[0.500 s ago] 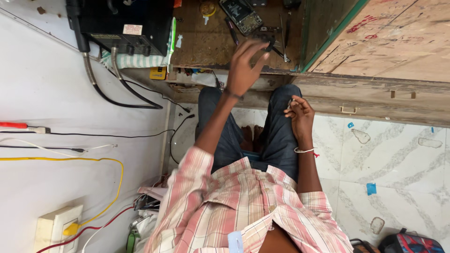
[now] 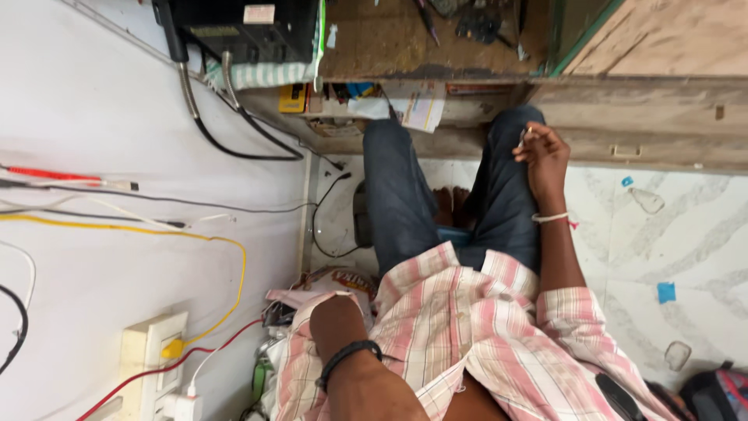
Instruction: The person sits on the floor and uses a soldering iron and tweezers to work on small electronic components on a cluttered workbench. They repeatedly heat the soldering iron tip and apply solder to a component held with tweezers.
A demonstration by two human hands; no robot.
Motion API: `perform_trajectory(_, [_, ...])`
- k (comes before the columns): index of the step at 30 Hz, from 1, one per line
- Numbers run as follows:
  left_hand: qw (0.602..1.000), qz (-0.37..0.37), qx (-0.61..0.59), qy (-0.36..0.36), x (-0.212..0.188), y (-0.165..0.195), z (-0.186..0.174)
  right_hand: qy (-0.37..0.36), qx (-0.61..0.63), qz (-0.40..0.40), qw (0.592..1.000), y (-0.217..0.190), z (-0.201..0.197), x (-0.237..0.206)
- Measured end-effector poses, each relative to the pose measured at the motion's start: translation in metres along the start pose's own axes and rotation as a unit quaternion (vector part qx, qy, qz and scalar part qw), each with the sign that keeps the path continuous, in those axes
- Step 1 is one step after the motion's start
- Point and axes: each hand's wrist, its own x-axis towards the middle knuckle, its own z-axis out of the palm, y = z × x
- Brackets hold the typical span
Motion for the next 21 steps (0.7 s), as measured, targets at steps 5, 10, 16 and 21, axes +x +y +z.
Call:
perform_trajectory(5, [1.0,0.015,0.007,-0.019,-0.013,0.0,0.014,0.007,-0.042,-0.023,0.999,-0.012,0.015,-0.012])
perform_trajectory(10, [0.999,0.029,0.018,-0.028,-0.005,-0.006,0.016,-0.004,-0.144,-0.032,0.989,-0.009,0.029,-0.016])
perform_trajectory(16, [0.999,0.033,0.015,-0.033,-0.001,-0.012,0.01,0.008,-0.123,-0.009,0.992,-0.008,0.032,-0.006])
perform_trajectory(21, [0.998,0.033,0.003,-0.046,0.001,-0.013,-0.005,0.012,-0.119,-0.004,0.993,-0.008,0.037,-0.001])
